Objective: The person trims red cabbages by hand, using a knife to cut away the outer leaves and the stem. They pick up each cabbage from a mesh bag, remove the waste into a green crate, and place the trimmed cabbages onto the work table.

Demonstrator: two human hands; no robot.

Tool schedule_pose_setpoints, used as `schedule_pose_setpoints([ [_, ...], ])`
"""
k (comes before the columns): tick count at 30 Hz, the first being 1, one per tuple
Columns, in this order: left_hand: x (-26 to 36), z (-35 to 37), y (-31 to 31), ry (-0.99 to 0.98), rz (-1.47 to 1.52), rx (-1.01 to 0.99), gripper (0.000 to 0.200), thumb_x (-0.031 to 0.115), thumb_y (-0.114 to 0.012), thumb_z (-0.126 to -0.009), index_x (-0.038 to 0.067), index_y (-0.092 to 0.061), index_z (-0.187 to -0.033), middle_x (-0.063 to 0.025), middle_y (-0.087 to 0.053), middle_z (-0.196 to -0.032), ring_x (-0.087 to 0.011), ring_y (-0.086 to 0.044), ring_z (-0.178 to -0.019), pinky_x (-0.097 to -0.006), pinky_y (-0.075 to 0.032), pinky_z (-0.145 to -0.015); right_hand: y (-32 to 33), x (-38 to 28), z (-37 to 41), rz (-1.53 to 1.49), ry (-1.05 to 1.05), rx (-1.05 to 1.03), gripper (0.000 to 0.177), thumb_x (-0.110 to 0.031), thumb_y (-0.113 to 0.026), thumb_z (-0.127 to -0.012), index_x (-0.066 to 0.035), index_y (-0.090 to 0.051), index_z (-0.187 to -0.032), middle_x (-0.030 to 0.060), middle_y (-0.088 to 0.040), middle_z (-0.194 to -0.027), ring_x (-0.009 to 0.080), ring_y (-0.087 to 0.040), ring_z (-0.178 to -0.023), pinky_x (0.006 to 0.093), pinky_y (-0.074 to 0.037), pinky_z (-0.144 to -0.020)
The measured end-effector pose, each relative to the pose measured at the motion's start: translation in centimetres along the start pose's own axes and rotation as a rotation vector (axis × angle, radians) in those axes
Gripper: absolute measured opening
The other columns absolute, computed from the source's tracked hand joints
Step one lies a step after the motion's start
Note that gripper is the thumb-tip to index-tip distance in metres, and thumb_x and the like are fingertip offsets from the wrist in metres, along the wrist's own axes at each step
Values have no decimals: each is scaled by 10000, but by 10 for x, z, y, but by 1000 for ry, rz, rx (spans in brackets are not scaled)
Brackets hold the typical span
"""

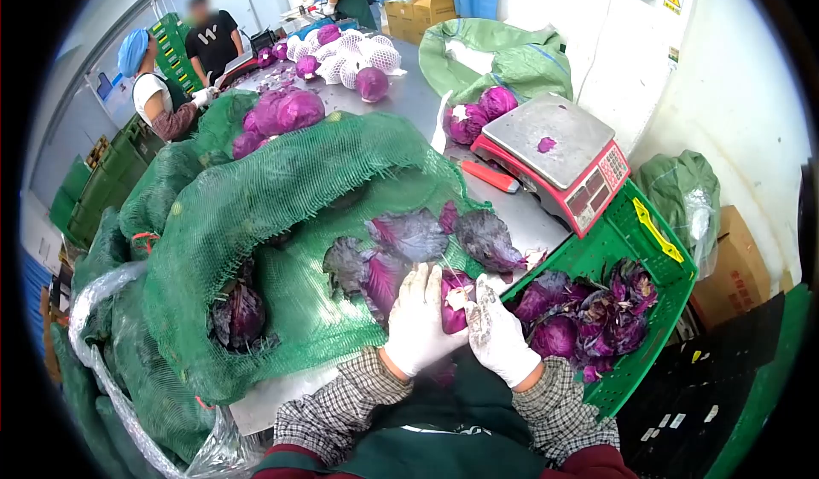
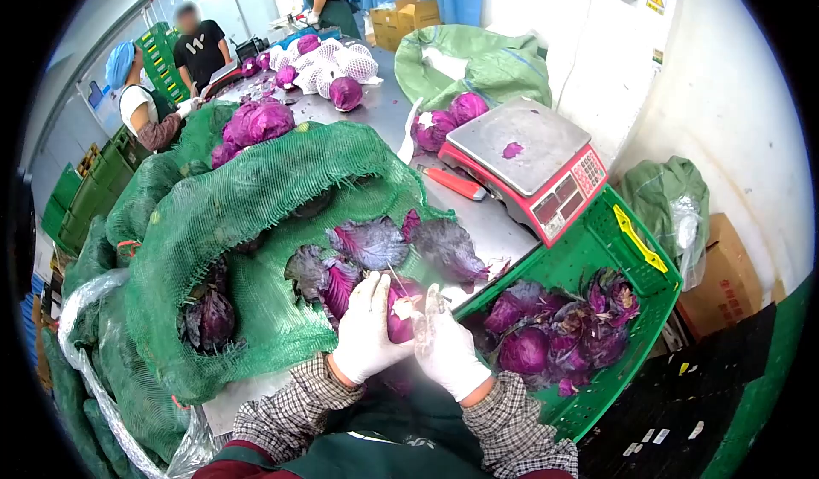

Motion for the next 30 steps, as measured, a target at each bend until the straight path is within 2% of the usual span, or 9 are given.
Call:
schedule_pose_setpoints([
  [2,5,-1,-3,3,-55,39,993,411,-815,-613,-73,-388,-1367,-288,-422,-1374,-448,-422,-1258,-487,-391,-1044,-3,6,-6,30,-134,-144,479,7,-378,-977,95,-282,-1438,196,-448,-1414,219,-473,-1292,262,-381,-1068],
  [5,10,-5,-11,32,-96,89,959,412,-806,-624,-75,-408,-1348,-276,-452,-1347,-450,-449,-1217,-486,-415,-1011,-12,38,-17,799,360,-97,447,-49,-327,-995,82,-312,-1423,158,-486,-1370,176,-508,-1227,241,-383,-1058],
  [9,18,-8,-11,30,-102,60,914,399,-802,-617,-56,-445,-1326,-249,-471,-1343,-431,-455,-1216,-509,-401,-999,10,31,-44,799,439,-143,242,-82,-452,-933,84,-562,-1071,149,-632,-907,278,-620,-853,367,-510,-774],
  [11,23,4,-7,-90,-146,35,906,387,-806,-606,-46,-457,-1321,-245,-471,-1347,-427,-454,-1222,-530,-384,-1001,8,84,-57,707,438,11,183,-73,-493,-860,41,-582,-971,125,-598,-793,279,-603,-712,374,-504,-632],
  [17,-63,37,-1,-208,438,103,1069,271,-874,-607,6,-275,-1452,-217,-335,-1449,-361,-363,-1346,-457,-286,-1125,8,122,-23,332,297,115,289,-164,-415,-1004,63,-576,-1084,218,-636,-980,353,-619,-942,407,-495,-845],
  [22,-101,53,25,-19,697,-162,1066,165,-841,-657,-8,-202,-1492,-171,-297,-1506,-272,-302,-1403,-399,-232,-1162,-6,132,-2,-115,98,234,283,-240,-445,-1033,-14,-582,-932,1,-496,-575,64,-424,-392,235,-319,-389],
  [26,-95,54,38,141,957,-266,1063,211,-844,-670,17,-208,-1499,-165,-306,-1503,-268,-309,-1402,-411,-231,-1164,4,121,4,-27,147,236,271,-202,-447,-1024,14,-578,-925,63,-533,-611,143,-484,-430,287,-381,-431],
  [28,-98,53,40,189,1028,-315,1089,249,-852,-682,30,-177,-1508,-159,-312,-1502,-272,-306,-1406,-421,-232,-1164,24,90,8,442,392,159,304,26,-522,-844,125,-570,-1128,272,-628,-1028,399,-635,-940,444,-532,-824],
  [30,-91,57,44,264,1051,-316,1101,248,-852,-690,36,-152,-1513,-155,-318,-1500,-277,-300,-1409,-428,-236,-1162,36,63,10,305,307,132,268,18,-519,-859,119,-583,-1099,271,-632,-1004,396,-636,-930,444,-534,-814],
])
Point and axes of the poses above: each hand's wrist, its own z-axis away from the middle knuckle, its own y-axis out of the back of the hand, x = y × z, the point moved 1 cm from there along -z, towards the middle knuckle
